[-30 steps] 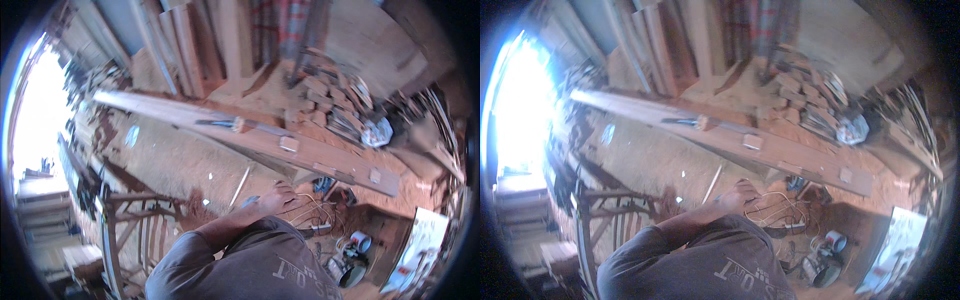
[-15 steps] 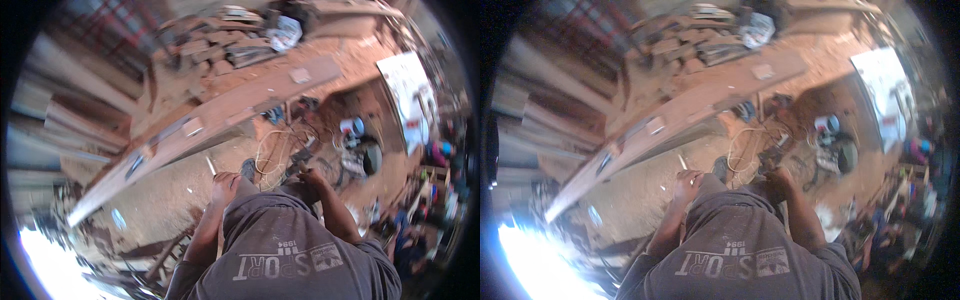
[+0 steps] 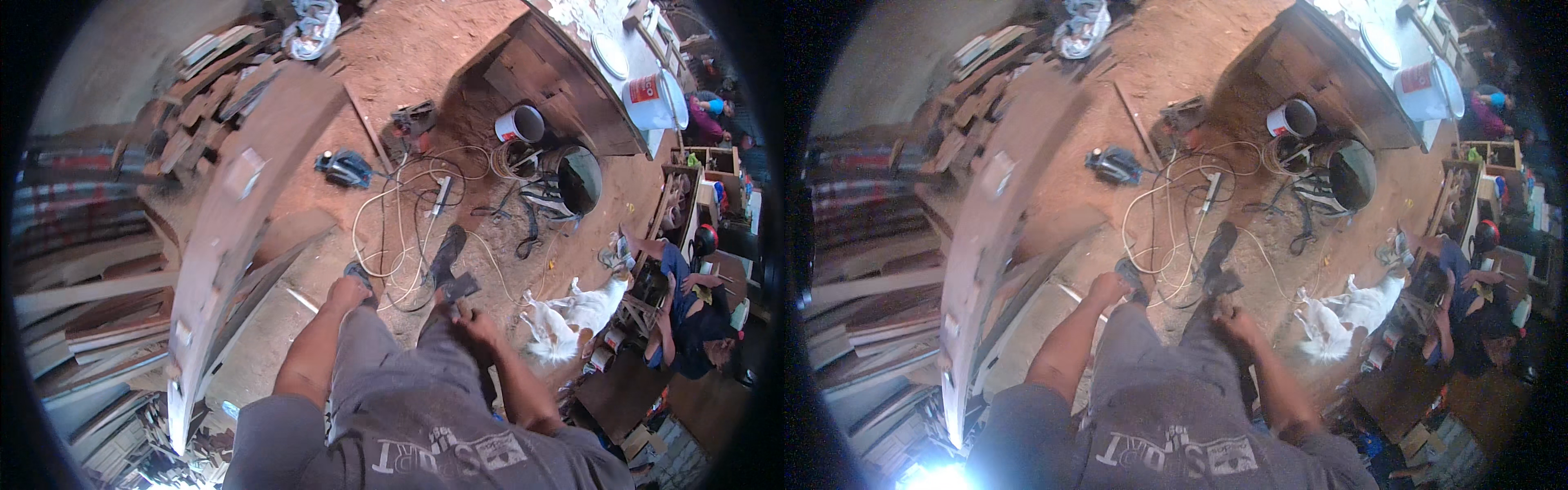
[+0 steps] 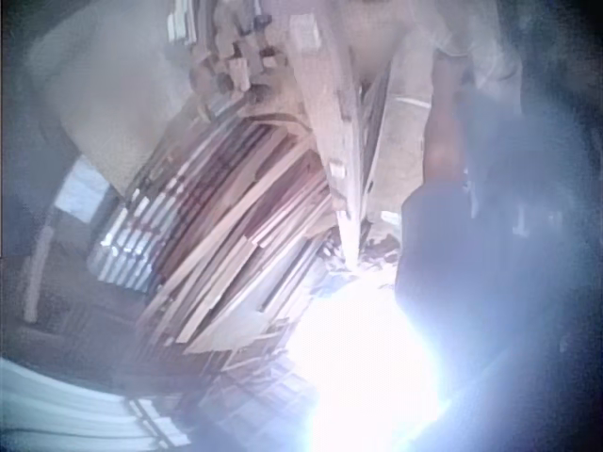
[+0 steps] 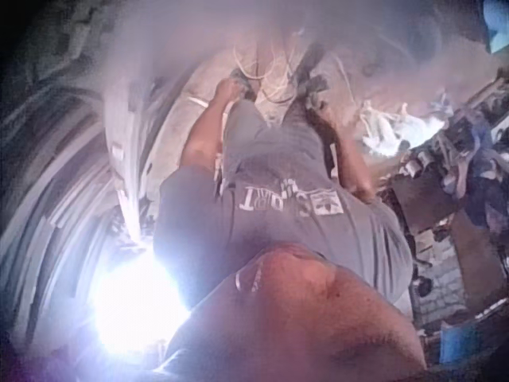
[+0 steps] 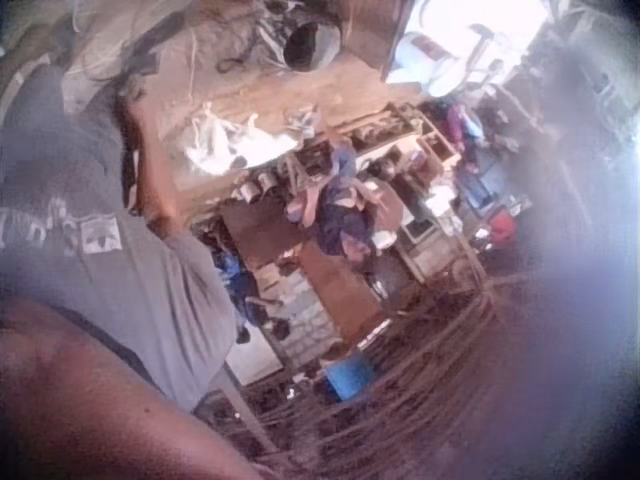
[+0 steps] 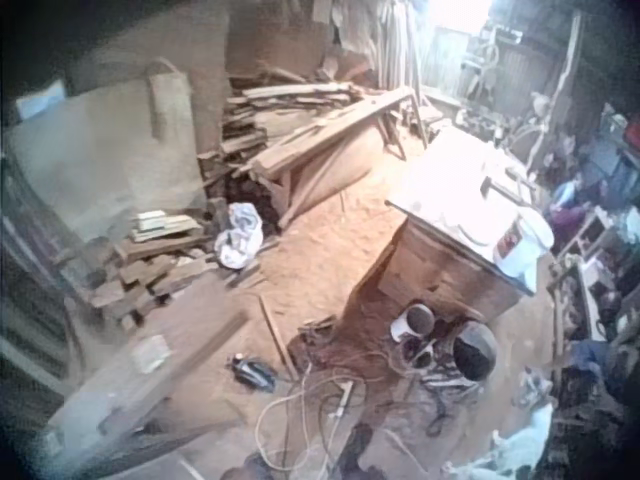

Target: The person smooths a long wooden plank with a hand plane, then uses a power sander to further smooth the surface. They apply glue to a small wooden block and attach it to the plank, followed by additional hand planing to refine the joint.

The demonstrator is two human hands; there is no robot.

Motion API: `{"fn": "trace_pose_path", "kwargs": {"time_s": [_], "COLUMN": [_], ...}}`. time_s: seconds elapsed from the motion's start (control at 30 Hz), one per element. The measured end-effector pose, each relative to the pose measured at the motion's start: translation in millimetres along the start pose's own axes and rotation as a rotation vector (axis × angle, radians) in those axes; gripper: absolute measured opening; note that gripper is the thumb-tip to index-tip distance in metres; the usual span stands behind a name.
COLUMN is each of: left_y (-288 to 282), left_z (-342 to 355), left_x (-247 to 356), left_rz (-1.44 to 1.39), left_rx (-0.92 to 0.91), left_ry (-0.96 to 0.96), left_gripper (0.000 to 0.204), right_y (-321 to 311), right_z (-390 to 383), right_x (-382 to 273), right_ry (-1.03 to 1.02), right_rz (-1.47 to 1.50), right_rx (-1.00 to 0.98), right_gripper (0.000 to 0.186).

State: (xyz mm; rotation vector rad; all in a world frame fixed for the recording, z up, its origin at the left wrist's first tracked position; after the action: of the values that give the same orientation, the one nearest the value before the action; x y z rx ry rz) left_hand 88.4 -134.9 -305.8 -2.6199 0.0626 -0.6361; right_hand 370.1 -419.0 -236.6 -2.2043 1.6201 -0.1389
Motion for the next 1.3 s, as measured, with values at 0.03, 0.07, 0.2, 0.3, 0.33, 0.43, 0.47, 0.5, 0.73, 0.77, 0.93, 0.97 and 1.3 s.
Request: {"fn": "trace_pose_path", "kwargs": {"time_s": [0.03, 0.07, 0.2, 0.3, 0.33, 0.43, 0.47, 0.5, 0.73, 0.77, 0.93, 0.97, 1.3], "left_y": [14.2, 32.1, 116.1, 174.9, 199.1, 253.4, 264.8, 273.7, 266.0, 267.0, 272.6, 272.7, 345.9], "left_z": [24.2, 48.9, 133.9, 179.9, 193.2, 219.3, 226.6, 232.8, 264.2, 265.5, 268.4, 270.3, 346.1], "left_x": [5.3, 11.6, 47.9, 89.4, 90.3, 86.5, 88.4, 88.5, 74.7, 69.2, 58.6, 60.9, 20.1], "left_rz": [0.037, -0.034, -0.172, -0.249, -0.260, -0.312, -0.333, -0.340, -0.321, -0.317, -0.379, -0.393, -0.359], "left_rx": [-0.033, -0.036, 0.022, -0.038, -0.056, -0.064, -0.058, -0.018, 0.127, 0.129, 0.090, 0.063, -0.122], "left_ry": [-0.063, -0.052, -0.063, -0.164, -0.163, -0.171, -0.172, -0.144, -0.099, -0.120, -0.105, -0.130, -0.100], "left_gripper": [0.027, 0.030, 0.034, 0.033, 0.033, 0.035, 0.036, 0.036, 0.040, 0.041, 0.044, 0.045, 0.054], "right_y": [-4.9, -9.8, -35.2, -47.1, -38.5, -34.6, -38.2, -32.2, -39.8, -39.3, -28.5, -24.7, -18.4], "right_z": [12.4, 18.2, 46.8, 68.2, 74.1, 82.6, 83.4, 87.2, 83.8, 82.6, 80.5, 78.7, 83.0], "right_x": [11.6, 22.0, 49.8, 62.4, 77.4, 99.3, 99.7, 108.8, 98.2, 94.8, 82.7, 86.1, 94.5], "right_ry": [-0.005, -0.003, 0.033, 0.124, 0.113, 0.179, 0.231, 0.268, 0.291, 0.300, 0.263, 0.230, 0.434], "right_rz": [0.005, 0.015, 0.064, 0.114, 0.105, 0.211, 0.273, 0.211, 0.441, 0.458, 0.393, 0.359, 0.540], "right_rx": [-0.037, -0.081, -0.176, -0.240, -0.220, -0.306, -0.359, -0.396, -0.394, -0.403, -0.403, -0.391, -0.436], "right_gripper": [0.079, 0.079, 0.080, 0.082, 0.082, 0.082, 0.081, 0.077, 0.059, 0.059, 0.061, 0.064, 0.043]}}
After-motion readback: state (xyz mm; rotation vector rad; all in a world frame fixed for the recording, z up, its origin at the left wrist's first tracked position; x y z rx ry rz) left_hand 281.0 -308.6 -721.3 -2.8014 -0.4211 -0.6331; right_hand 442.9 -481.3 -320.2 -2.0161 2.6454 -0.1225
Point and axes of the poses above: each hand's wrist, its own z-axis towards the middle knuckle, its own y-axis out of the palm, x = y × z, the point moved 1 cm from there along z, towards the middle knuckle, and after that the axes turned 8 degrees about -z, right-handed, at the moved point
